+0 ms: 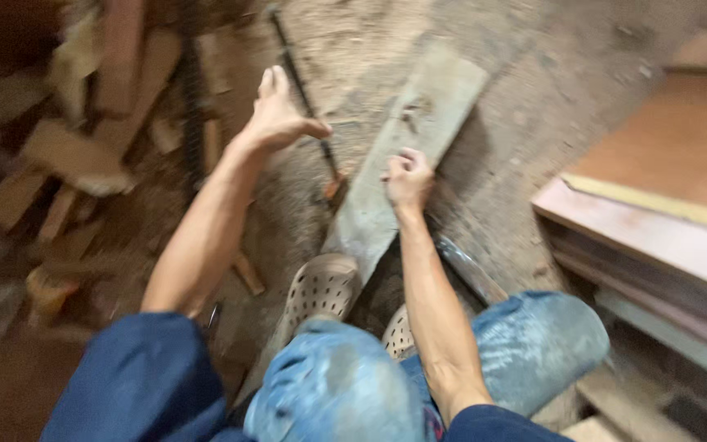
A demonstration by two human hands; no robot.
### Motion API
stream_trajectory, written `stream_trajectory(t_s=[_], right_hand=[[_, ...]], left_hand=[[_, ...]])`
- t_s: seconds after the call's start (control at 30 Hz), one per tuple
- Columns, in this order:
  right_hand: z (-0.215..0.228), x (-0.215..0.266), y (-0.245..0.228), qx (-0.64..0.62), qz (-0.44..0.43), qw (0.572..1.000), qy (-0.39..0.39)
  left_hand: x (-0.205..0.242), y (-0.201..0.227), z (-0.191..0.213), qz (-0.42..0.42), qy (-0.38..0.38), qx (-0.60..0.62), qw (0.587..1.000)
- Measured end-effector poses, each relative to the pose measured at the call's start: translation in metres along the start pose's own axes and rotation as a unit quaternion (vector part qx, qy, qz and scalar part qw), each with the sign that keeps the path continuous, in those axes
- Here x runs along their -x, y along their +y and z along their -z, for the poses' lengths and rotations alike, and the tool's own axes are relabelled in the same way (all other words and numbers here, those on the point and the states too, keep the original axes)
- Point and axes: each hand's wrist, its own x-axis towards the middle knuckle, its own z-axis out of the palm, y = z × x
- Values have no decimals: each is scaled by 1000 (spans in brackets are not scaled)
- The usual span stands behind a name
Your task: The person files a metal rod on a wooden plank, then uses a hammer to bend the rod's end. They later use a power sander on a wooden plank.
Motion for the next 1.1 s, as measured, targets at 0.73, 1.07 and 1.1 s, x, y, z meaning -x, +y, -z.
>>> stream_trajectory(t_s=[0.73,1.07,1.1], right_hand=[[-76,93,27,92,70,960,-257],[-89,73,-5,-93,-62,945,-306],[-94,70,-11,-106,-63,937,-327]], left_hand=[[10,-193,46,234,136,-234,934],[26,-172,18,-108,247,-218,938],[28,-161,20,-66,244,-224,941]])
